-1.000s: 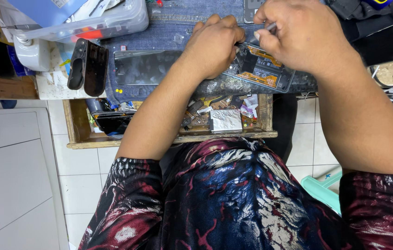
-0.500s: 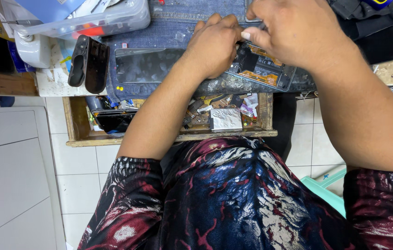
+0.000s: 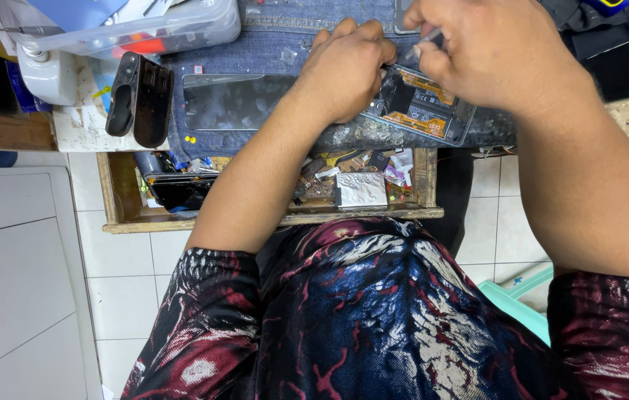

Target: The person uses a metal prying tool to open the back casing of a smartphone, carefully separating the edges. They then use a screwdriver to remove screws from the internal frame and disconnect components. The person handles the phone and tools with both hands on a cluttered workbench.

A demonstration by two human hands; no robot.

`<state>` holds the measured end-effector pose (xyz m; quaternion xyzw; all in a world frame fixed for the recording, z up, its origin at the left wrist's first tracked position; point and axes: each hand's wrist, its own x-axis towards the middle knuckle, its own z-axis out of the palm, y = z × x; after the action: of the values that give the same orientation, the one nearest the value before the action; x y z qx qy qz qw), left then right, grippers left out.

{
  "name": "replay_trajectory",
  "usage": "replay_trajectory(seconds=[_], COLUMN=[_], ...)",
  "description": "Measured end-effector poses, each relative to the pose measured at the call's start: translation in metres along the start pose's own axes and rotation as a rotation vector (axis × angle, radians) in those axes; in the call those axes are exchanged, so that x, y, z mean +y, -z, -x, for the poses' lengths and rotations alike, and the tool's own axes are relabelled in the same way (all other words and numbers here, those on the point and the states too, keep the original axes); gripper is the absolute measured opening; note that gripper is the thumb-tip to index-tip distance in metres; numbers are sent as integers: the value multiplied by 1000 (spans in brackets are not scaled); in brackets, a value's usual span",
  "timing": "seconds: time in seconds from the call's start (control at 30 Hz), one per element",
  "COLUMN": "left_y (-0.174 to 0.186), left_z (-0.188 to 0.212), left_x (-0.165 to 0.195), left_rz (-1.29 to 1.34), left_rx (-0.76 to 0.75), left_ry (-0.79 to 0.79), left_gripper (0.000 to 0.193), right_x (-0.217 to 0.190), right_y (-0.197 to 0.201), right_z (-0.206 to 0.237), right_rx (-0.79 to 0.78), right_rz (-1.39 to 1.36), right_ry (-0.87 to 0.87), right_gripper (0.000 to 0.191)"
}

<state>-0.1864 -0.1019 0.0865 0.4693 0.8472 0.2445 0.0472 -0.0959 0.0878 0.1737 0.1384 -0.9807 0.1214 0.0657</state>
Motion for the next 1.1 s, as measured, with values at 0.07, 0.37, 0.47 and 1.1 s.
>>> replay_trajectory(seconds=[0.07, 0.37, 0.47, 1.1], left_y=[7, 22, 20, 13], left_z=[-1, 22, 23, 28], left_x=[-1, 1, 2, 2], left_rz=[-12, 91, 58, 62], left_rx=[-20, -115, -102, -162], left_ry=[0, -79, -91, -81], left_gripper=[23, 63, 60, 66], right_x=[1, -3, -6, -7], right_y=[2, -8, -6, -7], right_z=[3, 8, 7, 5], right_rx=[64, 48, 68, 55], right_rz=[-23, -131, -118, -151], right_ry=[69, 73, 78, 192], right_gripper=[22, 15, 15, 27])
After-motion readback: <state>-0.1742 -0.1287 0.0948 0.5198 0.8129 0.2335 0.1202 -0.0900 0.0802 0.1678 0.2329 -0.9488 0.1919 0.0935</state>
